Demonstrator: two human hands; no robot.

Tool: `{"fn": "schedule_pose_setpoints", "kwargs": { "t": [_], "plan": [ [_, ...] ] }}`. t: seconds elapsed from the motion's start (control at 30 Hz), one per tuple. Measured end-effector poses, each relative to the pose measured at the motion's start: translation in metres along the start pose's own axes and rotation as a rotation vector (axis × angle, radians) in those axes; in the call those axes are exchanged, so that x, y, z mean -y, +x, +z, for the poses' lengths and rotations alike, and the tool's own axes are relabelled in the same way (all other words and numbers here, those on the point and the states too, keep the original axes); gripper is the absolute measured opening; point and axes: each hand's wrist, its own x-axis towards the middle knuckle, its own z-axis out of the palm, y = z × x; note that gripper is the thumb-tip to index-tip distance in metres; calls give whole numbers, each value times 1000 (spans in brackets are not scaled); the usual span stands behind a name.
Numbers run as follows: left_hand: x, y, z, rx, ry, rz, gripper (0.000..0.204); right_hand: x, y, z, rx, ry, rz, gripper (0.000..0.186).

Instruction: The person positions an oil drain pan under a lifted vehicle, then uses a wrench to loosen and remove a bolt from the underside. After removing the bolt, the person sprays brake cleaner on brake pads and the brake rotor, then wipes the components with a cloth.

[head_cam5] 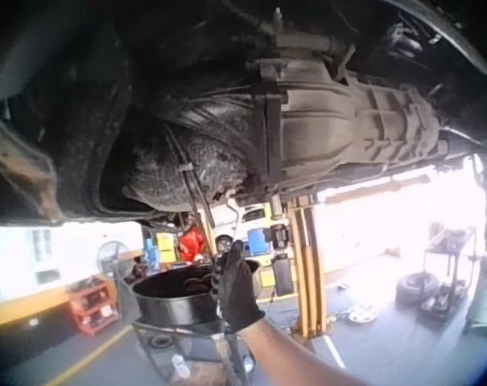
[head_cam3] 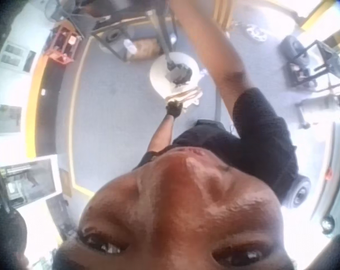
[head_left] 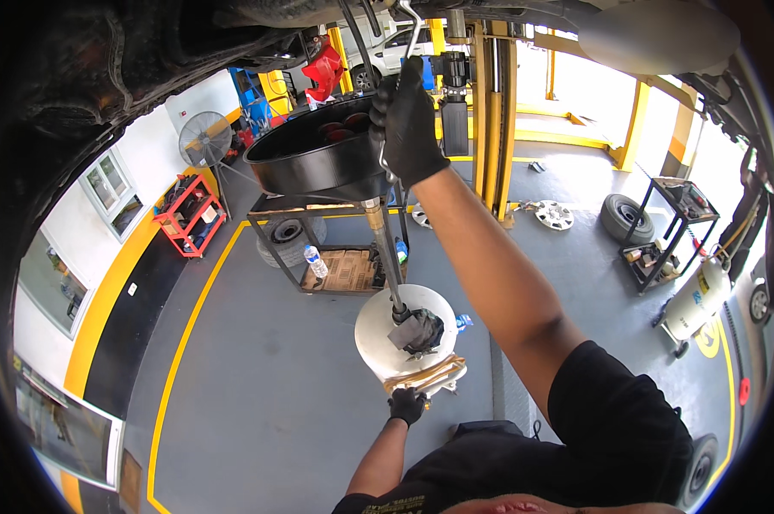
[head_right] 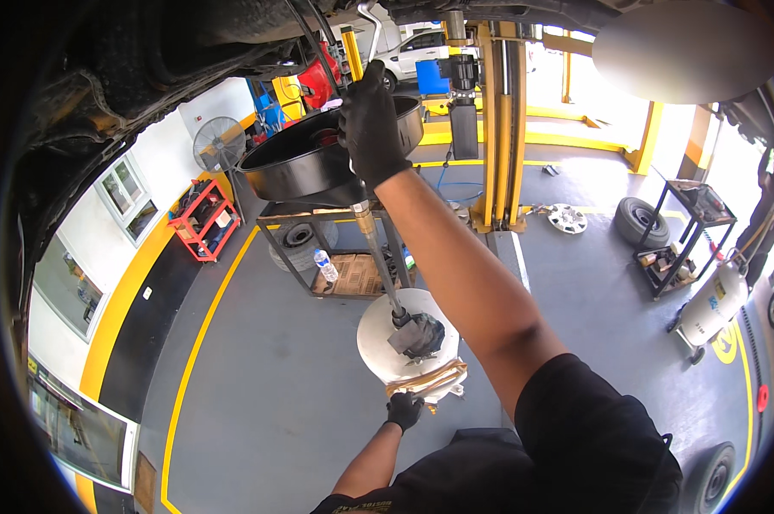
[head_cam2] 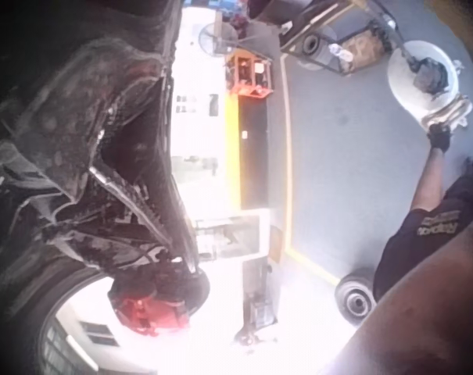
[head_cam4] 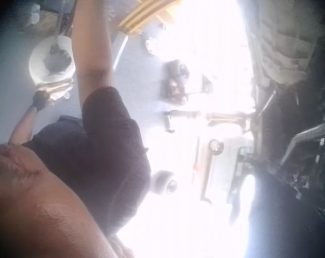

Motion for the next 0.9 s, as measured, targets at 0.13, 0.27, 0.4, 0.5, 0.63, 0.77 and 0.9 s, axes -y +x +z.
{"fn": "schedule_pose_setpoints", "kwargs": {
  "t": [0.13,0.27,0.4,0.5,0.63,0.77,0.9],
  "plan": [
    [11,-9,3,-25,-50,117,59,-13,25,15,-33,-35,-58,65],
    [15,-15,7,-62,-105,180,64,-12,23,30,-87,17,98,71],
    [15,-17,7,-52,-109,170,67,-13,17,38,5,111,135,66],
    [15,-17,7,-48,-92,167,69,-9,13,36,67,94,122,74],
    [14,-17,8,-17,-114,132,73,1,8,30,226,211,171,75],
    [15,-18,12,-127,-116,171,74,0,-3,23,297,392,304,74],
    [16,-20,9,-106,-116,178,76,-21,-21,16,389,705,253,75]
  ]
}}
